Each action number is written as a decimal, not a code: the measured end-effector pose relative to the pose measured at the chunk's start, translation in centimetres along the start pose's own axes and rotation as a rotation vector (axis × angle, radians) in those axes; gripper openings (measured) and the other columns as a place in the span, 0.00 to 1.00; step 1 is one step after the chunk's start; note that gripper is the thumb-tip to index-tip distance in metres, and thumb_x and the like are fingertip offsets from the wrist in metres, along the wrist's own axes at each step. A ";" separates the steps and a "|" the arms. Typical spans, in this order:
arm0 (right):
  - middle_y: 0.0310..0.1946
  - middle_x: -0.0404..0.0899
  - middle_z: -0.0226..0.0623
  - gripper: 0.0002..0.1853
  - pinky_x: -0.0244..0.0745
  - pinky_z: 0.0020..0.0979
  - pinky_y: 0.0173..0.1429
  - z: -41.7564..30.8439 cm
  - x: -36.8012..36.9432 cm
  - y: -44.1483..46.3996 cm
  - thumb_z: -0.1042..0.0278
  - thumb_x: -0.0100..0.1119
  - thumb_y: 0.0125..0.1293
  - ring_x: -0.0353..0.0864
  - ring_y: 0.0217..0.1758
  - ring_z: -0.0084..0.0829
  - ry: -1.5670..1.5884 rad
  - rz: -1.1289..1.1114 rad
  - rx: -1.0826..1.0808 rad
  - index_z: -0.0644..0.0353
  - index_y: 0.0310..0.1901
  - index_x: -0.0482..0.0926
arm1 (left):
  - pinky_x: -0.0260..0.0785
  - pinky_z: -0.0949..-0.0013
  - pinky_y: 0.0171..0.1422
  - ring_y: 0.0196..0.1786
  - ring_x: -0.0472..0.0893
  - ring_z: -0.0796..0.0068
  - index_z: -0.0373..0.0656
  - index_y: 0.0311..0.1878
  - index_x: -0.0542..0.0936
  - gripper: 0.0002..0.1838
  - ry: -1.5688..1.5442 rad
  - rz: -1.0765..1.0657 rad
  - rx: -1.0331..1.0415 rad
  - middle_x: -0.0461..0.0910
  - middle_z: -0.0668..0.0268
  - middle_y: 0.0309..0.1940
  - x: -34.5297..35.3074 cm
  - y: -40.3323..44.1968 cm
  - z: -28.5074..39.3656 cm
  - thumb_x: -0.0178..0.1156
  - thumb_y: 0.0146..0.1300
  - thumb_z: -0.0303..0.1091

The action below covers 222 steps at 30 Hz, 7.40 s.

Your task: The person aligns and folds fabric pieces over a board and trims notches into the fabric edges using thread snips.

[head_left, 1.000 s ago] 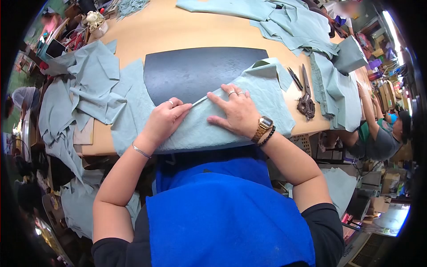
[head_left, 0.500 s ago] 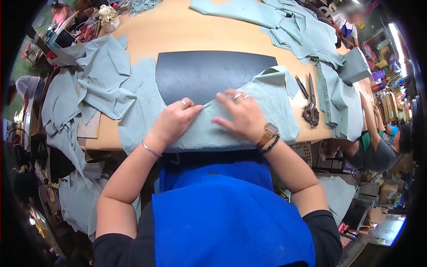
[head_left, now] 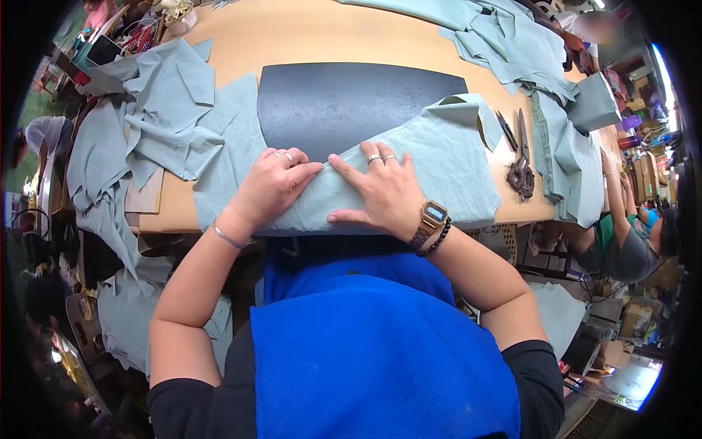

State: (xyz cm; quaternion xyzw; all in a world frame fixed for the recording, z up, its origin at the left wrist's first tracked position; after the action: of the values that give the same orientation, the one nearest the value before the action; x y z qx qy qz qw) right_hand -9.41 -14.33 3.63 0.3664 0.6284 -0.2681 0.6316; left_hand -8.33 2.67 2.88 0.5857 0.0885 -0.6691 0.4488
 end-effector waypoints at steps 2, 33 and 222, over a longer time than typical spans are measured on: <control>0.62 0.70 0.54 0.47 0.68 0.55 0.63 -0.3 0.2 -0.1 0.21 0.55 0.55 0.70 0.66 0.53 -0.017 0.061 -0.039 0.44 0.70 0.69 | 0.69 0.65 0.50 0.39 0.79 0.66 0.46 0.47 0.85 0.12 -0.026 -0.007 -0.020 0.80 0.66 0.37 -0.1 0.0 -0.1 0.64 0.60 0.28; 0.52 0.72 0.57 0.45 0.78 0.47 0.53 -3.4 -0.6 2.3 0.27 0.65 0.52 0.75 0.53 0.53 0.252 -0.043 -0.104 0.47 0.67 0.72 | 0.52 0.41 0.79 0.46 0.81 0.77 0.57 0.34 0.85 0.04 0.264 -0.188 0.023 0.79 0.79 0.36 -4.2 -1.3 -2.8 0.65 0.57 0.33; 0.40 0.80 0.28 0.19 0.72 0.22 0.50 21.3 1.4 -5.5 0.54 0.61 0.73 0.74 0.42 0.17 0.986 0.678 0.491 0.64 0.52 0.79 | 0.24 0.44 0.83 0.76 0.57 0.58 0.33 0.74 0.59 0.36 -1.448 0.840 0.099 0.61 0.53 0.72 -24.9 -1.5 -7.0 0.57 0.70 0.42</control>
State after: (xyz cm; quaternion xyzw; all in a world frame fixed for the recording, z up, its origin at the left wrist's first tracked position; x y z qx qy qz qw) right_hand -1.02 -34.40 0.36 0.7584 0.6148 0.0101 0.2162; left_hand -6.62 20.45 21.71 0.0148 -0.4766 -0.6601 0.5805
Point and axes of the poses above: each hand's wrist, its own y-axis towards the middle knuckle, its own x-axis out of the palm, z = x × y, the point moved 6 cm from there along y, towards the middle knuckle
